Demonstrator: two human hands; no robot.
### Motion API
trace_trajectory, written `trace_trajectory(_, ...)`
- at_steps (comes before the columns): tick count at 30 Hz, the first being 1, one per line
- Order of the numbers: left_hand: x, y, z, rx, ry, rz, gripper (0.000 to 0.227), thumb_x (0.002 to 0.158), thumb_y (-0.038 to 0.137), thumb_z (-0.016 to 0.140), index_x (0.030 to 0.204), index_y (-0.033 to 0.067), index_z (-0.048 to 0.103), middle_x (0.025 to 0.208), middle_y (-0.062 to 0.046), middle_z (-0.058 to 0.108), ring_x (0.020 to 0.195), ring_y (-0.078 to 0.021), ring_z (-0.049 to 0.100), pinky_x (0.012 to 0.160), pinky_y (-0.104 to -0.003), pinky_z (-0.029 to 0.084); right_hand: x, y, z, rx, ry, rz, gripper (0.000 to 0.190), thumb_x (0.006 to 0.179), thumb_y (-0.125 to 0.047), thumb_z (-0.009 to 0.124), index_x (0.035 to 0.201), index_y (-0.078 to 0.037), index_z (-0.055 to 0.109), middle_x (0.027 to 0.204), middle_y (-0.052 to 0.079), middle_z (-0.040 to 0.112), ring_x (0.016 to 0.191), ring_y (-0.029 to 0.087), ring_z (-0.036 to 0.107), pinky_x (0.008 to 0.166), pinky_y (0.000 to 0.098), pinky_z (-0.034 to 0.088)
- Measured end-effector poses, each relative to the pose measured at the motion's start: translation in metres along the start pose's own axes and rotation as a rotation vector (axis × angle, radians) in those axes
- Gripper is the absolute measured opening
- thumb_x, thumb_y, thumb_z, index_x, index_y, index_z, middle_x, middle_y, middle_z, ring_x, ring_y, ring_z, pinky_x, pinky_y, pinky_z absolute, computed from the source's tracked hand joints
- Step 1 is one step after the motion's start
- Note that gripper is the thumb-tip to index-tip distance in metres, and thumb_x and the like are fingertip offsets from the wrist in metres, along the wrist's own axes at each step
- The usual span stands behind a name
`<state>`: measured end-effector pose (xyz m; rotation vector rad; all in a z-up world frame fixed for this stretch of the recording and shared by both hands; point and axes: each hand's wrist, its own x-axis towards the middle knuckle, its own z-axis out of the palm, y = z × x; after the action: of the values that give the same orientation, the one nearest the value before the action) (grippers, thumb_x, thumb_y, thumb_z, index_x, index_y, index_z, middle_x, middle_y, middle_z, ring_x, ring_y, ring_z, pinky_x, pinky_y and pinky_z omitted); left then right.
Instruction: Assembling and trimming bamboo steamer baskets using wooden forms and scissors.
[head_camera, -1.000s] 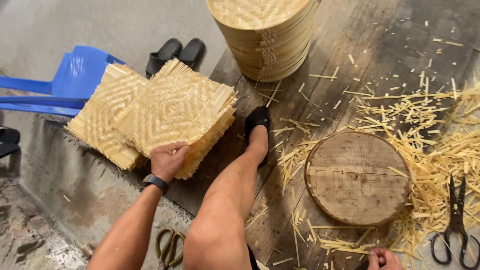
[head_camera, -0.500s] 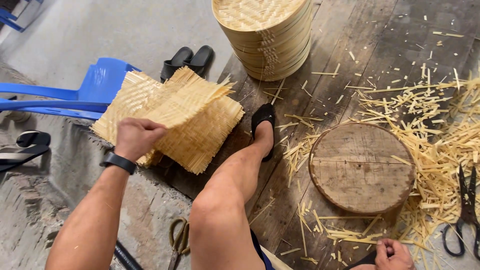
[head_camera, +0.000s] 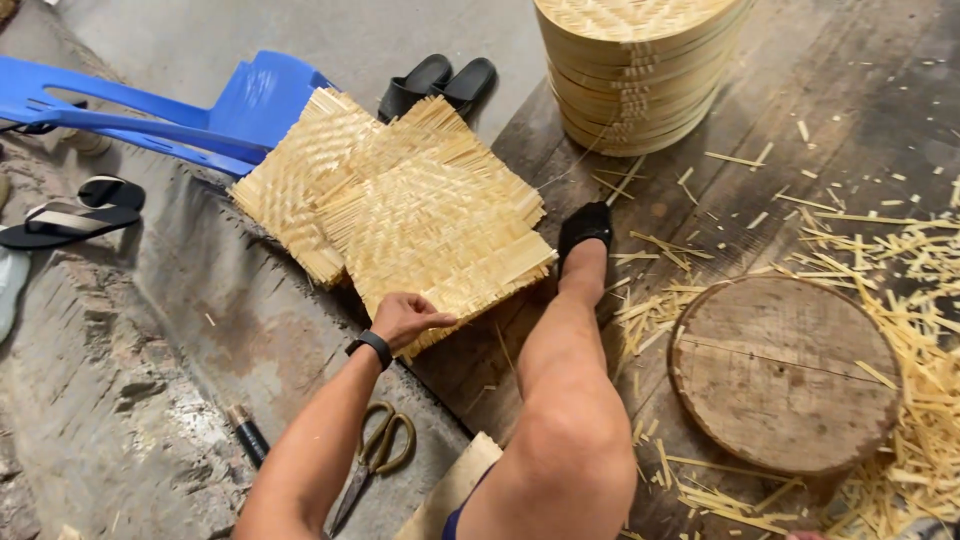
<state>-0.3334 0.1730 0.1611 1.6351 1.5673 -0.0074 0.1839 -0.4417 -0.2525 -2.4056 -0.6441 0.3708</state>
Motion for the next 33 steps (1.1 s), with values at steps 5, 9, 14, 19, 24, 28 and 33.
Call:
trace_trajectory(5, -0.042, 0.073, -0.026, 0.409, 0.121, -0.068, 0.105, 0.057, 0.053, 0.098, 0.144, 0.0149, 0.054, 0.115, -0.011, 0.058, 0.102, -0.0248, 0.059, 0.084, -0.040, 0.051, 0.006, 0.003, -0.005, 0.040, -0.118, 0.101, 0.025, 0.093, -0.026, 0.082, 0.096, -0.002, 0.076, 0.072, 0.014, 0.066, 0.065, 0.020, 0.063, 0.071, 0.0343, 0.054)
trace_trajectory(9, -0.045, 0.091, -0.050, 0.873, 0.035, 0.205, 0.061, 0.073, 0.053, 0.078, 0.125, 0.0233, 0.069, 0.101, -0.005, 0.054, 0.086, -0.0202, 0.057, 0.073, -0.034, 0.058, 0.007, 0.011, -0.014, 0.081, -0.187, 0.193, 0.027, 0.093, -0.026, 0.082, 0.096, 0.000, 0.076, 0.069, 0.017, 0.070, 0.064, 0.022, 0.066, 0.071, 0.0358, 0.056)
trace_trajectory(14, -0.115, 0.217, -0.130, 0.874, 0.747, 1.131, 0.011, 0.098, 0.018, 0.068, 0.091, 0.0105, 0.071, 0.118, -0.012, 0.074, 0.110, -0.0333, 0.069, 0.098, -0.046, 0.053, -0.030, -0.048, -0.059, 0.036, -0.103, 0.118, 0.030, 0.092, -0.029, 0.078, 0.106, -0.003, 0.078, 0.075, 0.015, 0.071, 0.068, 0.019, 0.068, 0.074, 0.0344, 0.055)
trace_trajectory(19, -0.216, 0.329, -0.074, 0.878, 0.287, 1.341, 0.027, 0.099, 0.013, 0.064, 0.119, -0.0040, 0.069, 0.124, -0.026, 0.070, 0.097, -0.0332, 0.073, 0.071, -0.037, 0.058, -0.016, -0.240, -0.172, 0.225, -0.120, 0.324, 0.037, 0.104, -0.034, 0.062, 0.113, 0.000, 0.074, 0.083, 0.014, 0.073, 0.075, 0.022, 0.068, 0.072, 0.0361, 0.054)
trace_trajectory(24, -0.203, 0.371, 0.064, 1.111, -0.039, 1.657, 0.046, 0.088, 0.011, 0.055, 0.129, -0.0088, 0.057, 0.128, -0.030, 0.063, 0.093, -0.0356, 0.073, 0.076, -0.040, 0.061, 0.044, -0.344, -0.247, 1.055, -0.200, 0.414, 0.058, 0.109, -0.048, 0.039, 0.138, -0.002, 0.057, 0.109, 0.009, 0.069, 0.097, 0.019, 0.069, 0.080, 0.0378, 0.056)
trace_trajectory(28, -0.133, 0.305, 0.207, 1.203, -0.436, 1.601, 0.050, 0.095, 0.015, 0.055, 0.139, -0.0082, 0.053, 0.146, -0.026, 0.050, 0.106, -0.0295, 0.062, 0.082, -0.038, 0.057, 0.077, -0.346, -0.262, 1.431, -0.321, 0.390, 0.053, 0.098, -0.044, 0.052, 0.129, -0.002, 0.052, 0.112, 0.009, 0.069, 0.099, 0.022, 0.070, 0.085, 0.0392, 0.059)
trace_trajectory(33, -0.077, 0.279, 0.270, 1.044, -0.588, 1.199, 0.098, 0.074, 0.057, 0.076, 0.151, 0.0064, 0.042, 0.161, -0.022, 0.032, 0.148, -0.0377, 0.029, 0.114, -0.061, 0.020, 0.095, -0.282, -0.185, 0.801, -0.230, 0.511, 0.042, 0.089, -0.015, 0.077, 0.123, 0.004, 0.061, 0.109, 0.014, 0.072, 0.097, 0.020, 0.067, 0.085, 0.0323, 0.055)
